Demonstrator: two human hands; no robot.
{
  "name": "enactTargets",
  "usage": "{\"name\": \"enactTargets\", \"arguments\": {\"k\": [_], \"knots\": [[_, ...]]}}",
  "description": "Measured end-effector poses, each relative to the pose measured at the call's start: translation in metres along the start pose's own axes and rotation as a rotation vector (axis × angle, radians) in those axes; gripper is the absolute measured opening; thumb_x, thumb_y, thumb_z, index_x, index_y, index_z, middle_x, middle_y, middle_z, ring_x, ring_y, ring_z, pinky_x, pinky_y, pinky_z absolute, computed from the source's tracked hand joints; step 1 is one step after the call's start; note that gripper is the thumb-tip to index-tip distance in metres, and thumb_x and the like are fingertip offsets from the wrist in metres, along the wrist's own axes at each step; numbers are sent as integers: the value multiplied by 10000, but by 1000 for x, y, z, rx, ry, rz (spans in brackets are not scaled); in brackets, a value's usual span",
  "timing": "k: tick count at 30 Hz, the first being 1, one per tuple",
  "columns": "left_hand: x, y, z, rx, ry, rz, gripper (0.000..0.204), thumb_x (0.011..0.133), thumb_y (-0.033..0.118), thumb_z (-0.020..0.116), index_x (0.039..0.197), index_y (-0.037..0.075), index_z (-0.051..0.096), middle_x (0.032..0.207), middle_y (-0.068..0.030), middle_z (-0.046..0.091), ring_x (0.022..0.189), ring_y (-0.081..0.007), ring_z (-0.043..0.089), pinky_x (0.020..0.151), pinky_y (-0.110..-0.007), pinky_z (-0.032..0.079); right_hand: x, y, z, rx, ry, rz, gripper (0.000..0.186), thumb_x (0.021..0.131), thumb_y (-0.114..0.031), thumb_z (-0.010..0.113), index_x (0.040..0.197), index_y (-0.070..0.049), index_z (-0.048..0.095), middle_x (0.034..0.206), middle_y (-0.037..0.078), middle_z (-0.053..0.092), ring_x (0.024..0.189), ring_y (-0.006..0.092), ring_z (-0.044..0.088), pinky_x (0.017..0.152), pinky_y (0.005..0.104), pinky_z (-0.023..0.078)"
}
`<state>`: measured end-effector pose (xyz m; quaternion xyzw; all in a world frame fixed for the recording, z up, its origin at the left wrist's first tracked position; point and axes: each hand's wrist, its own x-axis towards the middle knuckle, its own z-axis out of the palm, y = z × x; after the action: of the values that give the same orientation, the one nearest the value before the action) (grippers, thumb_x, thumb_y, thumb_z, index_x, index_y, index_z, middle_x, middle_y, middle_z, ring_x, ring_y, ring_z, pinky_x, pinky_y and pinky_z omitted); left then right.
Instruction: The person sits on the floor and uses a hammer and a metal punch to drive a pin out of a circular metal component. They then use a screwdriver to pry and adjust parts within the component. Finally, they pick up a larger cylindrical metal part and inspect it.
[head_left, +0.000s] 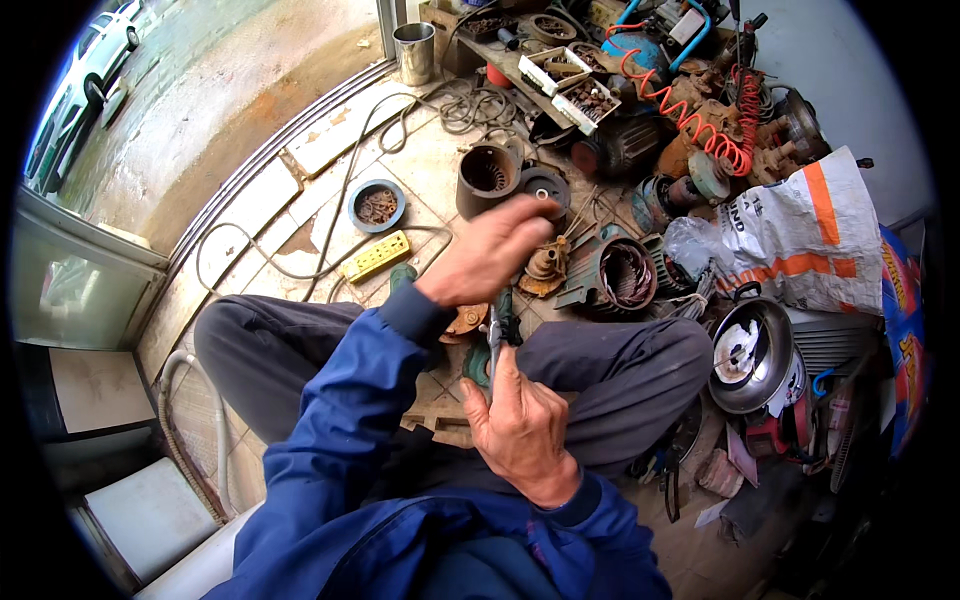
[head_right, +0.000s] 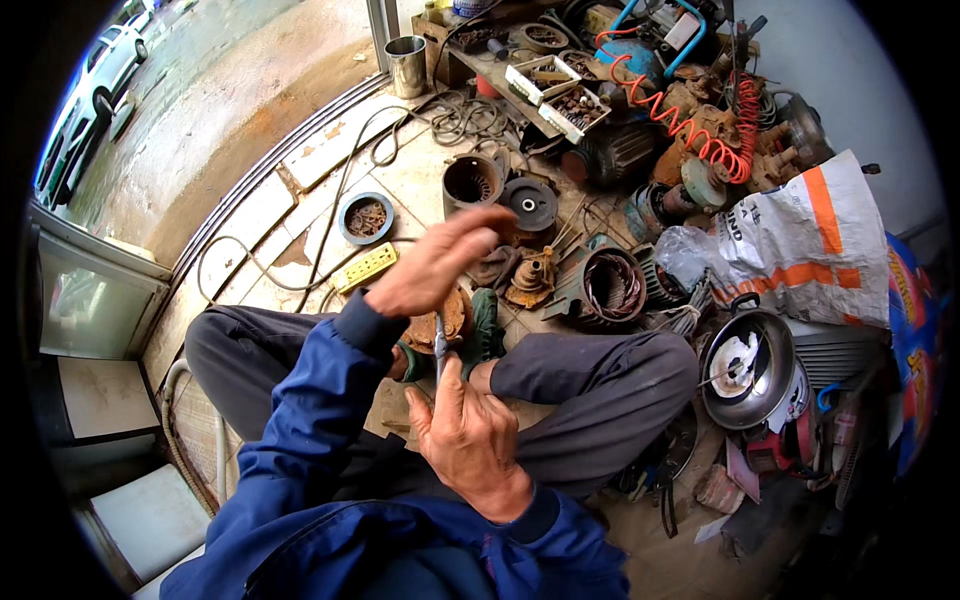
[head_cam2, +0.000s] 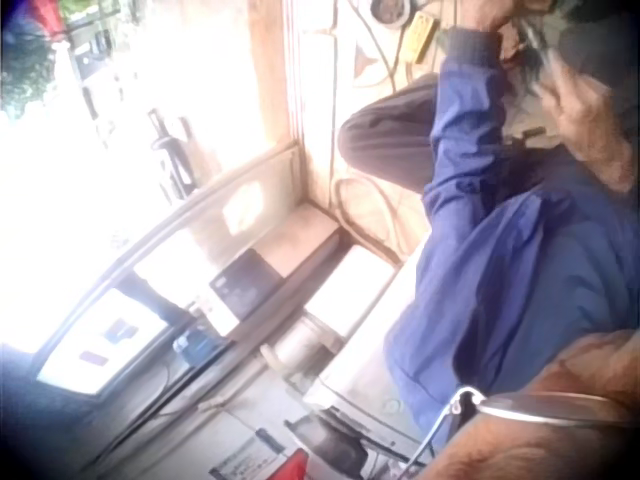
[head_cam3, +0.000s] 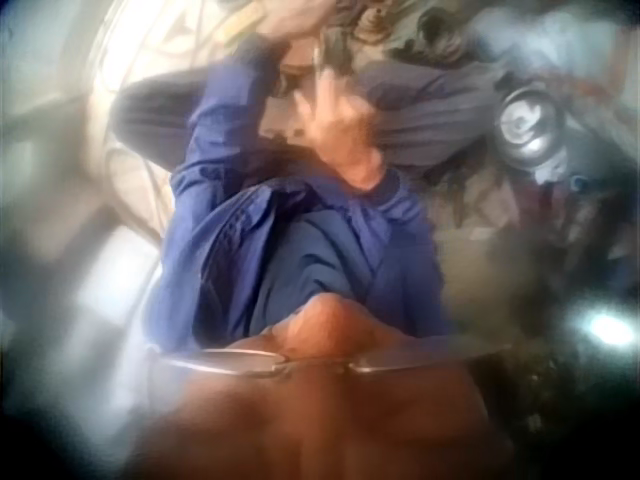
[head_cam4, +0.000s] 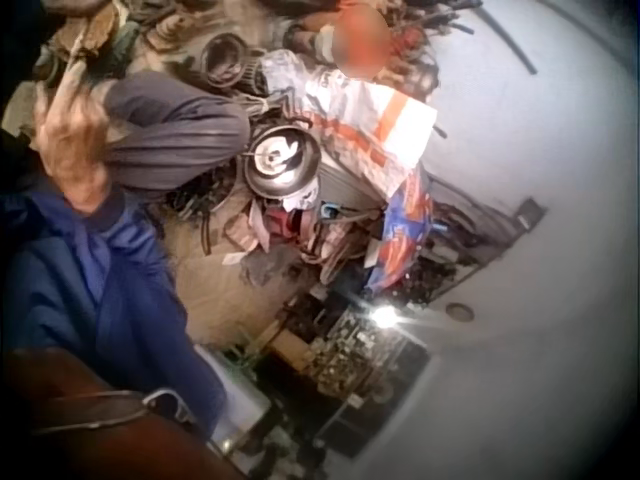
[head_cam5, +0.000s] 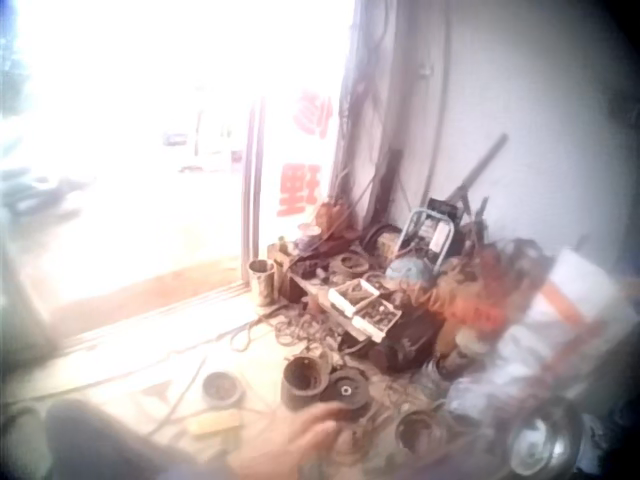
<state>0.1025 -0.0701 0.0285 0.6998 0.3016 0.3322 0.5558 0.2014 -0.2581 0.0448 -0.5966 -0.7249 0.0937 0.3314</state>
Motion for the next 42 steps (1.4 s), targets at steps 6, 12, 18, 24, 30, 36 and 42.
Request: {"name": "enactTargets", "arguments": {"k": [6, 12, 18, 24, 30, 36, 42], "knots": [[-4, -10, 23, -153, 90, -53, 619, 1144, 423, 442, 1579, -10, 360, 1462, -175, 582, 1332, -245, 562, 1120, -357, 451, 43, 25, -25, -78, 19, 25, 563, 876, -286, 798, 1307, 22, 605, 1185, 240, 633, 1028, 418, 652, 859, 486, 540], [-92, 5, 75, -187, 734, 50, 516, 1091, 231, 510, 1536, -12, 418, 1501, -191, 535, 1366, -278, 553, 1139, -416, 433, 93, 72, -7, 111, -74, -315, 557, 783, -168, 664, 1306, 18, 625, 1488, 277, 498, 1416, 489, 452, 1177, 556, 387], [-102, 23, 83, 516, 739, 257, 640, 930, 157, 689, 1495, -43, 466, 1491, -286, 502, 1394, -459, 478, 1178, -524, 370, 99, 75, 1, -23, 137, -284, 184, 837, -173, 734, 877, -22, 637, 969, 170, 601, 857, 383, 634, 760, 479, 537], [-31, -8, 0, 57, 496, 21, 427, 1128, 243, 488, 1430, -56, 534, 1357, -183, 644, 1237, -238, 620, 1050, -344, 497, 19, 31, -13, -277, 83, -165, 301, 958, -210, 695, 732, -76, 547, 678, 82, 445, 534, 251, 525, 490, 390, 416], [8, -7, -1, -77, 53, -71, 560, 1140, 429, 451, 1504, 5, 476, 1367, -169, 638, 1259, -232, 610, 1069, -351, 487, 32, 11, -10, 146, -83, -4, 250, 925, -170, 745, 778, -21, 608, 704, 132, 530, 580, 379, 548, 546, 456, 453], [-50, -23, 48, -516, 369, -43, 723, 1122, 495, 432, 1636, 17, 258, 1614, -191, 415, 1474, -316, 436, 1194, -436, 379, 83, 60, -7, 182, -33, -84, 835, 818, -104, 687, 1582, 23, 375, 1641, 307, 293, 1459, 498, 396, 1218, 500, 362], [-112, 20, 103, 313, 571, 117, 789, 959, 148, 669, 1597, -96, 276, 1597, -303, 388, 1497, -426, 398, 1246, -449, 296, 111, 79, 2, 181, -74, -334, 405, 811, -166, 643, 1150, 51, 690, 1327, 265, 603, 1281, 452, 564, 1118, 507, 447]]}}
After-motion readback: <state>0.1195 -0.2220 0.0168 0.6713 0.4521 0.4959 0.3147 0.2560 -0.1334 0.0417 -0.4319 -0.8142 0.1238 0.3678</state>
